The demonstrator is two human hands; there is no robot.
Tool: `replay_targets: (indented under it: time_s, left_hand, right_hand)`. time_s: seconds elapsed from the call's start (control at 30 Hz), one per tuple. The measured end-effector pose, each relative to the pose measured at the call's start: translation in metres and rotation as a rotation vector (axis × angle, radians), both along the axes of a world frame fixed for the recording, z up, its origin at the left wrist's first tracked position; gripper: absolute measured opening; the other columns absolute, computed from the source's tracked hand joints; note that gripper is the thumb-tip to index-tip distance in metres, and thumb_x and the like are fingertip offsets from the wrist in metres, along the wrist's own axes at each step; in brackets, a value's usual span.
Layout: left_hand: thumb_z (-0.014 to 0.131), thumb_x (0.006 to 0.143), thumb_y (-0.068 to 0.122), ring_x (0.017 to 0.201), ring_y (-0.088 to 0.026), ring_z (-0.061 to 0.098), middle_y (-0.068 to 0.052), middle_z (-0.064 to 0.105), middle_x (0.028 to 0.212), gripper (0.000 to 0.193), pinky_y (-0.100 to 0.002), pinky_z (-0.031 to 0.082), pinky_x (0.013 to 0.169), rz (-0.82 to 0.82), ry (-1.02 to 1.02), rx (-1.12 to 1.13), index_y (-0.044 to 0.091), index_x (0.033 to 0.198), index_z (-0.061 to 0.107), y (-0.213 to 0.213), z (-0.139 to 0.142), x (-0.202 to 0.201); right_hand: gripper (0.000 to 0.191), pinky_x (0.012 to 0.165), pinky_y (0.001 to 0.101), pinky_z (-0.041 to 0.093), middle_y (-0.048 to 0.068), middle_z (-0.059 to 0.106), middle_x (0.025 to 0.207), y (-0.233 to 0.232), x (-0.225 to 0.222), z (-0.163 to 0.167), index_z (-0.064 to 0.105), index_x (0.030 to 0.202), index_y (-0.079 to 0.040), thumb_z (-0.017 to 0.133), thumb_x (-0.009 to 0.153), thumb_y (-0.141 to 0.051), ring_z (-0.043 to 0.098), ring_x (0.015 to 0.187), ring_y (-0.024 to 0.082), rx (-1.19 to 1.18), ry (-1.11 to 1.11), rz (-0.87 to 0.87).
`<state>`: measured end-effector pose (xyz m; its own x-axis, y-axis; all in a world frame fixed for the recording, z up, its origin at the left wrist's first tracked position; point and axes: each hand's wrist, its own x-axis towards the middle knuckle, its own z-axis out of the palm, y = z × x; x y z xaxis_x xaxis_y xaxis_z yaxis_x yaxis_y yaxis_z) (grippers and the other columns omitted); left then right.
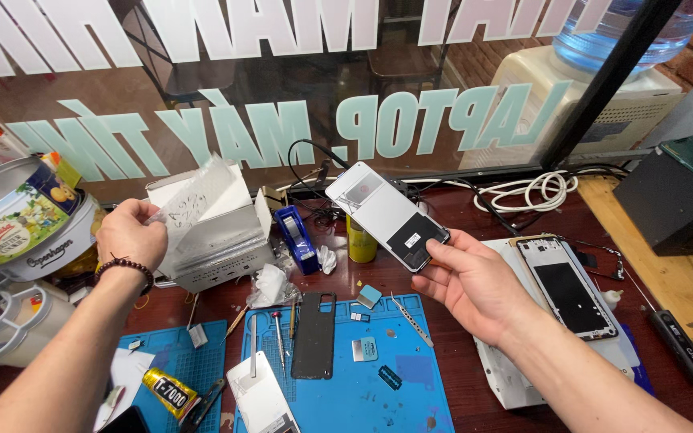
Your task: The person unpacks several smartphone screens from bubble wrap and repeatedly compares them to a disassembled phone chassis on the workbench. They handle each screen by hand, aligning it with the chassis, then set it aside and repeat the process with another screen. No tools are used and no assembly or soldering is shown.
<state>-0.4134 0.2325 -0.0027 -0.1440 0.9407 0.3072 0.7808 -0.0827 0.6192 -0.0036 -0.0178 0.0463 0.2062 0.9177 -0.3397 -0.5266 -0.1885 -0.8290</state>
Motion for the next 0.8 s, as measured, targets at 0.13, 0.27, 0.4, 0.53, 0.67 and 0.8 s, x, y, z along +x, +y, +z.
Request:
replay_targets:
  time_s: [0.13, 0.27, 0.4, 0.53, 0.67, 0.8]
  left_hand:
    - [0.068, 0.086, 0.014, 0.099, -0.038, 0.073, -0.021, 0.076, 0.102, 0.021, -0.047, 0.056, 0.091, -0.173, 0.259, -0.141, 0.009, 0.106, 0.076, 0.039, -0.022, -0.005]
    - [0.070, 0.087, 0.017, 0.107, -0.043, 0.069, -0.025, 0.075, 0.110, 0.026, -0.050, 0.055, 0.096, -0.167, 0.457, -0.258, 0.011, 0.112, 0.076, 0.058, -0.041, 0.010]
    - [0.076, 0.080, 0.021, 0.114, -0.044, 0.066, -0.027, 0.069, 0.121, 0.059, -0.051, 0.052, 0.100, -0.123, 0.524, -0.362, 0.015, 0.136, 0.061, 0.052, -0.033, 0.019]
    - [0.080, 0.070, 0.020, 0.120, -0.043, 0.055, -0.024, 0.061, 0.129, 0.087, -0.054, 0.045, 0.099, -0.129, 0.540, -0.065, 0.015, 0.150, 0.046, 0.018, -0.009, 0.035]
    - [0.080, 0.067, 0.019, 0.122, -0.042, 0.053, -0.025, 0.061, 0.128, 0.076, -0.053, 0.042, 0.102, -0.239, 0.353, 0.346, 0.006, 0.139, 0.058, -0.026, 0.016, 0.066]
    - [0.072, 0.087, 0.015, 0.108, -0.030, 0.067, -0.017, 0.070, 0.113, 0.035, -0.045, 0.054, 0.098, -0.334, 0.041, 0.215, 0.002, 0.119, 0.067, -0.059, 0.043, 0.117]
  right_hand:
    - [0.024, 0.076, 0.0326, 0.056, 0.004, 0.070, 0.107, -0.006, -0.008, 0.000, 0.060, 0.121, -0.012, 0.057, 0.097, -0.015, 0.067, 0.091, 0.014, -0.036, 0.004, -0.018]
    - [0.031, 0.078, 0.0331, 0.057, 0.004, 0.070, 0.109, -0.008, -0.008, 0.003, 0.061, 0.127, -0.010, 0.056, 0.097, -0.015, 0.067, 0.093, 0.015, -0.051, -0.021, -0.036]
    - [0.023, 0.079, 0.0339, 0.057, 0.006, 0.071, 0.110, -0.009, -0.005, 0.007, 0.060, 0.119, -0.010, 0.056, 0.097, -0.016, 0.069, 0.094, 0.017, -0.087, -0.061, -0.070]
    - [0.015, 0.079, 0.0341, 0.057, 0.007, 0.071, 0.109, -0.010, 0.000, 0.007, 0.058, 0.112, -0.011, 0.057, 0.098, -0.017, 0.069, 0.094, 0.017, -0.092, -0.067, -0.075]
    - [0.015, 0.080, 0.0336, 0.057, 0.006, 0.070, 0.108, -0.008, 0.002, 0.003, 0.057, 0.112, -0.011, 0.058, 0.098, -0.016, 0.068, 0.093, 0.017, -0.066, -0.027, -0.062]
    - [0.017, 0.082, 0.0362, 0.059, 0.007, 0.070, 0.107, -0.007, -0.001, 0.004, 0.055, 0.113, -0.010, 0.058, 0.098, -0.015, 0.068, 0.093, 0.018, 0.020, 0.001, -0.053]
